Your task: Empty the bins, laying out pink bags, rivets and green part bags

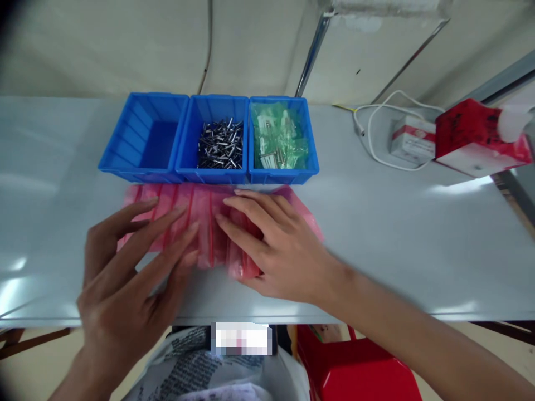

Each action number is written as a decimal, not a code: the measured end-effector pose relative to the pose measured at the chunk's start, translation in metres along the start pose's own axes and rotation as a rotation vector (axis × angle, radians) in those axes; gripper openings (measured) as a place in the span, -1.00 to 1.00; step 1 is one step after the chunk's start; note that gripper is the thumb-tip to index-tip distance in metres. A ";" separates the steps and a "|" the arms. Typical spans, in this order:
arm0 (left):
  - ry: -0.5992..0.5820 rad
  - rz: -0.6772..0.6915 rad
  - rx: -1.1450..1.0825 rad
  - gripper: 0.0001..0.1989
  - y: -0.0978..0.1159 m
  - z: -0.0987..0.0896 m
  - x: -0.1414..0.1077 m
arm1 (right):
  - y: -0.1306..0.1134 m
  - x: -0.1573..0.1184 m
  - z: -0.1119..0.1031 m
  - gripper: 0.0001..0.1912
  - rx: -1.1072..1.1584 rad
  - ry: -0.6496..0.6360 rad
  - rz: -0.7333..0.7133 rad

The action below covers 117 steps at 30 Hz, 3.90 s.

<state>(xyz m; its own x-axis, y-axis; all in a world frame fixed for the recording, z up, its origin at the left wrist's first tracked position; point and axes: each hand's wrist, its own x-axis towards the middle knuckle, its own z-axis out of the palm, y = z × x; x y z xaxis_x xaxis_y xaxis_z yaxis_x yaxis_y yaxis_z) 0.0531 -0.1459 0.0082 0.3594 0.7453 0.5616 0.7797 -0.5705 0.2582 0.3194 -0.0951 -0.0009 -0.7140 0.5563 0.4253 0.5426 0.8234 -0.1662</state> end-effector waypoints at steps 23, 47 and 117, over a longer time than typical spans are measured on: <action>-0.111 0.212 -0.052 -0.48 -0.011 0.003 0.004 | -0.002 0.004 -0.002 0.00 0.071 0.123 0.102; -0.129 0.354 -0.002 -0.60 -0.002 0.014 0.029 | 0.013 -0.012 -0.007 0.05 -0.013 0.047 0.068; -0.086 0.219 0.037 -0.75 0.024 0.036 0.025 | -0.003 -0.042 -0.027 -0.49 -0.362 0.085 0.009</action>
<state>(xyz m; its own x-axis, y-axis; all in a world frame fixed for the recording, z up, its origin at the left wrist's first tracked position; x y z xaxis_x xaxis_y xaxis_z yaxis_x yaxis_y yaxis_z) 0.0990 -0.1284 -0.0006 0.5630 0.6324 0.5321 0.6957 -0.7102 0.1079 0.3599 -0.1237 0.0054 -0.6771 0.5396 0.5003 0.6811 0.7169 0.1486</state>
